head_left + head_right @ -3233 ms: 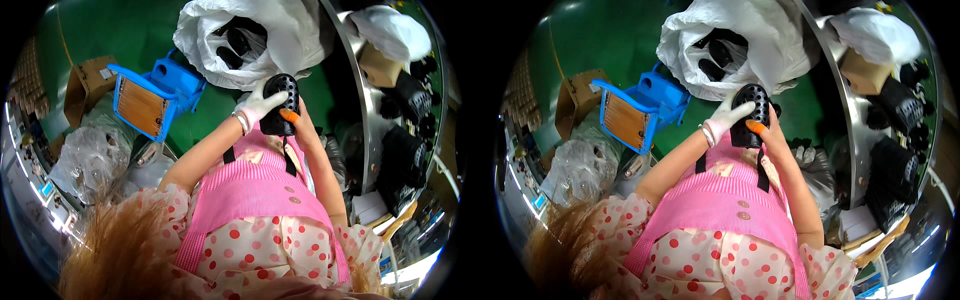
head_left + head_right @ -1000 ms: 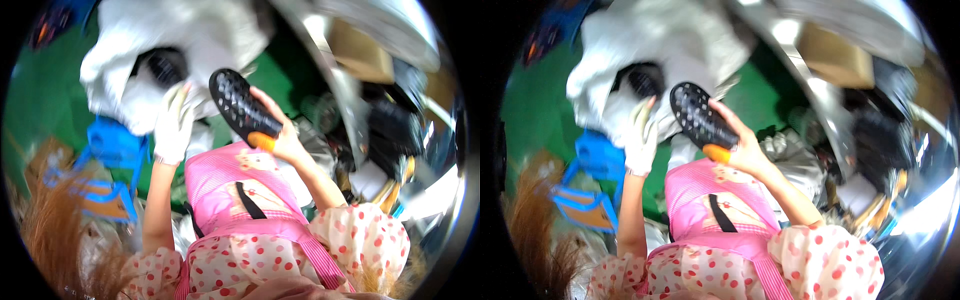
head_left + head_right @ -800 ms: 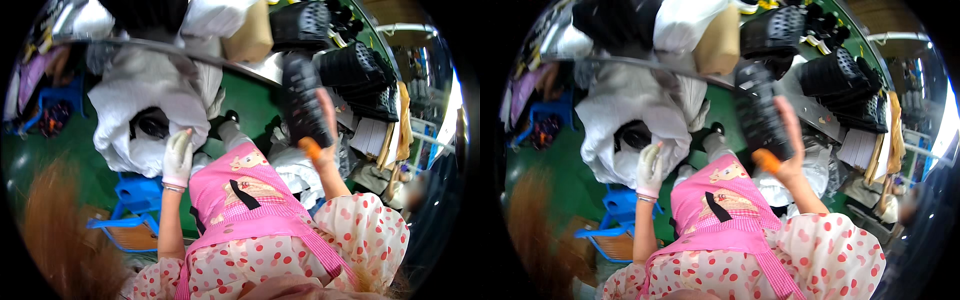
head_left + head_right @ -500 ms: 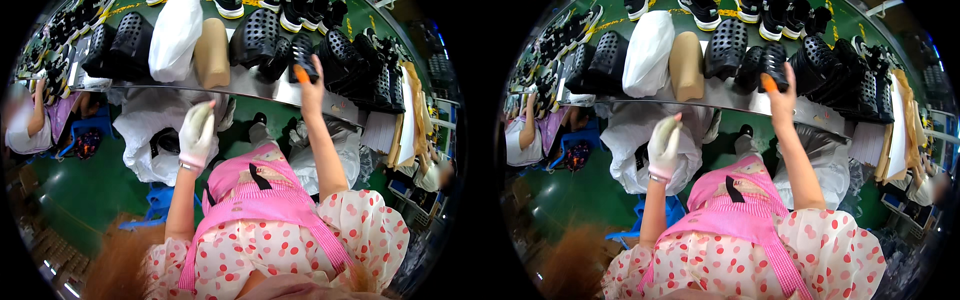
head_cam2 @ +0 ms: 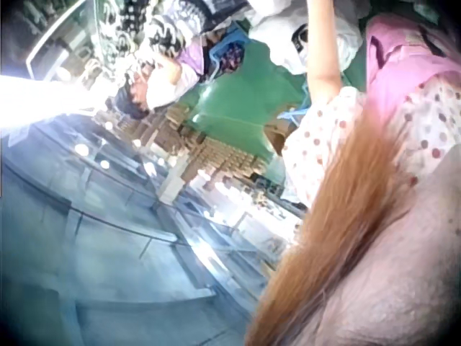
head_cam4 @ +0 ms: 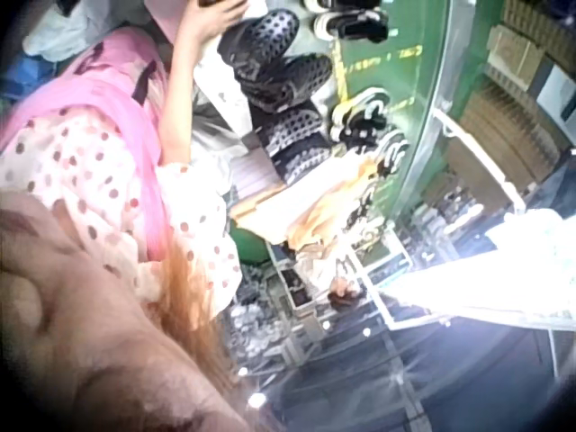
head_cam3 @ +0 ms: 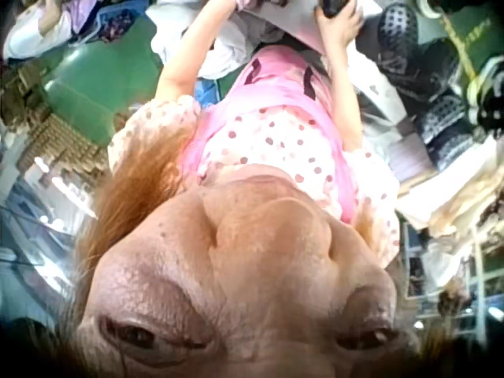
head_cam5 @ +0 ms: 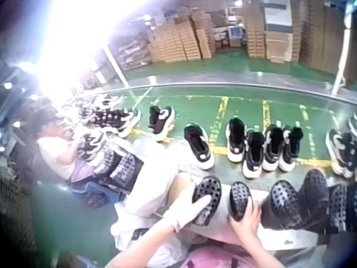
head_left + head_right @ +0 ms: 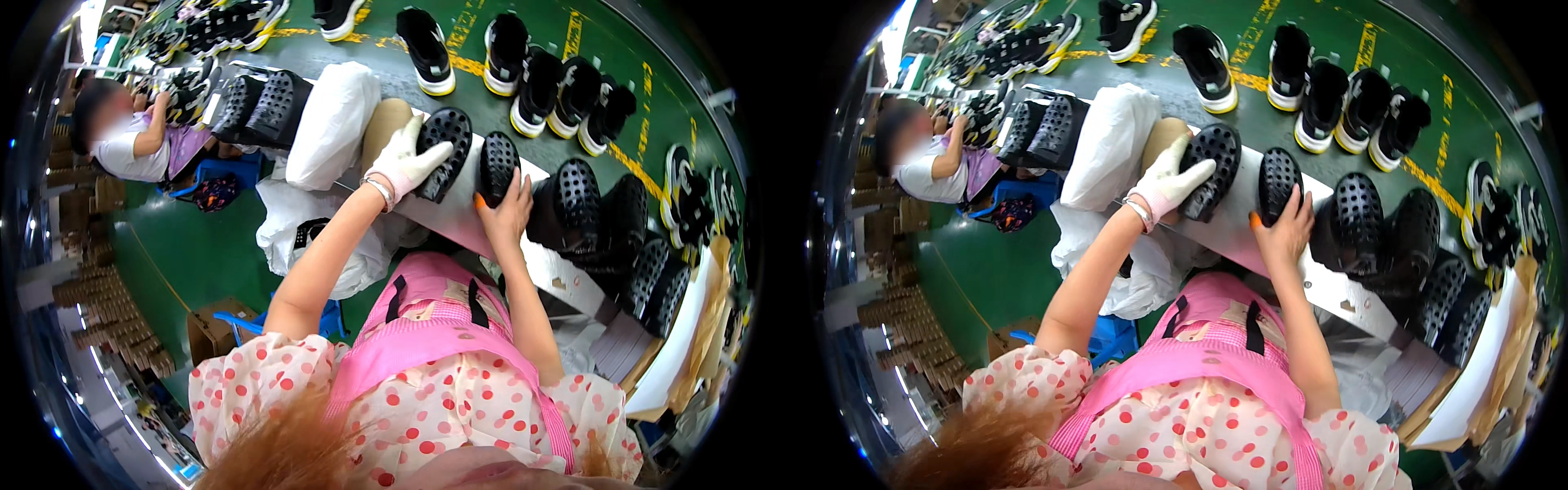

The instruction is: The person picks up black clogs from a white sack, places them on a table, and then picks up black and yellow sneakers from the table to place them back into the sack. The person repeats this process of swapping clogs and sneakers between the sack and the table.

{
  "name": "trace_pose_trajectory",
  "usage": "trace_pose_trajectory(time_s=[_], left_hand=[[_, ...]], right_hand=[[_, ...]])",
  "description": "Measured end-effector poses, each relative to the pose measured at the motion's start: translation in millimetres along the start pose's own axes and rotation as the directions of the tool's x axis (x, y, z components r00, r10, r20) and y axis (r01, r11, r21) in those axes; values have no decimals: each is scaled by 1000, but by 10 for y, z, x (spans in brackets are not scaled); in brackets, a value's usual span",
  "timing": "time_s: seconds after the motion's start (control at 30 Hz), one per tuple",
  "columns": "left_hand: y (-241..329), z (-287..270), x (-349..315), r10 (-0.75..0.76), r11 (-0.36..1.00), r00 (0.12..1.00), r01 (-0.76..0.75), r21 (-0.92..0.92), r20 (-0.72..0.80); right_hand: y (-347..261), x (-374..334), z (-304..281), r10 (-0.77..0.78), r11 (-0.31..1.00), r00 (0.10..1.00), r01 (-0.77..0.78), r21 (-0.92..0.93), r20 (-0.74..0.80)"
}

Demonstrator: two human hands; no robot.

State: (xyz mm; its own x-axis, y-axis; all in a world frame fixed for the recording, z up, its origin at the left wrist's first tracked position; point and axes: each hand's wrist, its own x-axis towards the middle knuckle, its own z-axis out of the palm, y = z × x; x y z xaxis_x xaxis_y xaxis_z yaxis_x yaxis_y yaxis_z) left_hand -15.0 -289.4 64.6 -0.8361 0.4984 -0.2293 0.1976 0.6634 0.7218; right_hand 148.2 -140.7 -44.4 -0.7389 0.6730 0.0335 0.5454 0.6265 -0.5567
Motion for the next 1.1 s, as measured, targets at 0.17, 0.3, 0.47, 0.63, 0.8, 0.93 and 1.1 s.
trace_pose_trajectory(time_s=[0.17, 0.3, 0.47, 0.63, 0.8, 0.93, 1.1], left_hand=[[347, -906, 411, 231, 927, 972, -231, 296, 34], [-70, -1699, 1445, 217, 901, 970, -157, 404, -108], [-904, -2153, 2763, 70, 787, 993, 4, 616, -95], [-1832, -2075, 3709, 110, 680, 992, -32, 732, -58], [-2119, -1977, 4076, -38, 642, 999, 27, 766, -4], [-1815, -1784, 4157, -70, 633, 995, -15, 774, 76], [-900, -1114, 3792, 44, 815, 938, -233, 531, 344]], right_hand=[[-475, 117, -673, -187, 957, 982, 191, 217, -38], [-1052, 601, -1028, -341, 892, 940, 317, 321, 19], [-1781, 1576, -721, -462, 884, 868, 436, 168, 180], [-1759, 2442, 371, -447, 791, 690, 602, -109, 569], [-1339, 2757, 814, -487, 798, 643, 603, 2, 591], [-1138, 2926, 734, -487, 830, 704, 557, 24, 516], [-984, 3066, 382, -391, 854, 795, 501, -139, 464]])
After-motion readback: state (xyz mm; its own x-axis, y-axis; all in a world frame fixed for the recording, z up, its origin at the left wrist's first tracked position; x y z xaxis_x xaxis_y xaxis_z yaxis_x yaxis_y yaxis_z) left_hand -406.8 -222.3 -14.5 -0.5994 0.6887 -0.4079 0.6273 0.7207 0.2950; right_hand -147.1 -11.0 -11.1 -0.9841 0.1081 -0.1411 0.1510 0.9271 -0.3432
